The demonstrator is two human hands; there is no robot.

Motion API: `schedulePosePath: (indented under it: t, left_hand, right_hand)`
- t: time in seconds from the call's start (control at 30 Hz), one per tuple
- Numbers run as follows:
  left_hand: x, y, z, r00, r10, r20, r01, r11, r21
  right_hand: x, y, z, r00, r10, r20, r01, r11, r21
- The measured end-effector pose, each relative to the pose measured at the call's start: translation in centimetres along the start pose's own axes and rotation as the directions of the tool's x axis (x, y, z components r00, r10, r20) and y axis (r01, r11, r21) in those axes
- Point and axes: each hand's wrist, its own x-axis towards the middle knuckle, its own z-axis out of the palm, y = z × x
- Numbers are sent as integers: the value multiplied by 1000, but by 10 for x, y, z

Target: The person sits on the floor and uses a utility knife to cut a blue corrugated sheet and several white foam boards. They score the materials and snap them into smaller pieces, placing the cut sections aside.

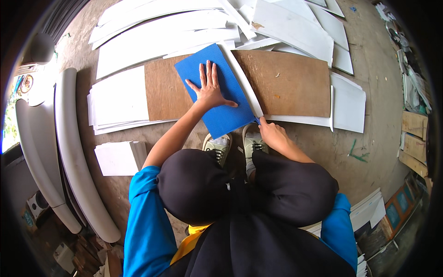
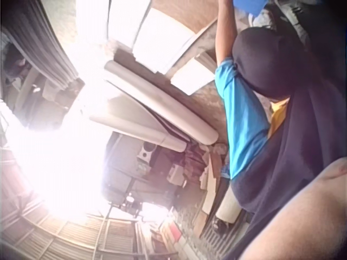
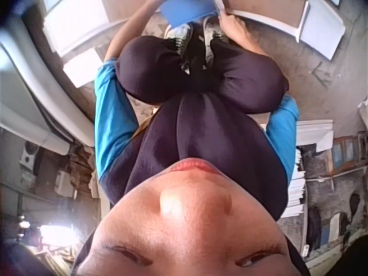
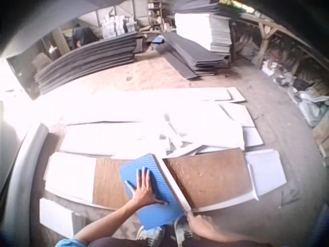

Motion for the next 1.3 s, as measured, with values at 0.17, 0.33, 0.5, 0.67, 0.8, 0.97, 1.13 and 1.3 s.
schedulePosePath:
  t: [0.17,0.33,0.5,0.67,0.8,0.97,1.13,1.3]
  left_hand:
    - [1,0,-1,999,-7,31,7,1000,0]
    - [3,2,-1,999,-8,43,8,1000,7]
    - [4,2,-4,999,3,37,-3,1000,-4]
    - [-3,-3,0,999,-21,39,22,999,-30]
    - [1,4,-6,1000,-10,13,11,999,-51]
    - [0,3,-7,1000,15,-11,-16,997,-80]
    - [-2,-2,-4,1000,13,-26,-16,994,-111]
    - [0,3,-7,1000,14,-12,-15,997,-76]
  right_hand:
    - [-6,-2,3,999,21,-32,-22,999,-24]
    - [-10,-1,6,997,51,-65,-50,999,19]
    - [-22,6,2,999,54,3,-54,997,-53]
    - [30,-21,-64,975,-41,-218,24,997,-78]
    - [148,-38,-88,936,-120,-330,117,993,-31]
    - [216,-58,-95,945,-100,-312,99,995,-18]
    - [224,-61,-92,972,-109,-207,114,993,11]
    - [236,-55,-92,968,-100,-229,92,995,-44]
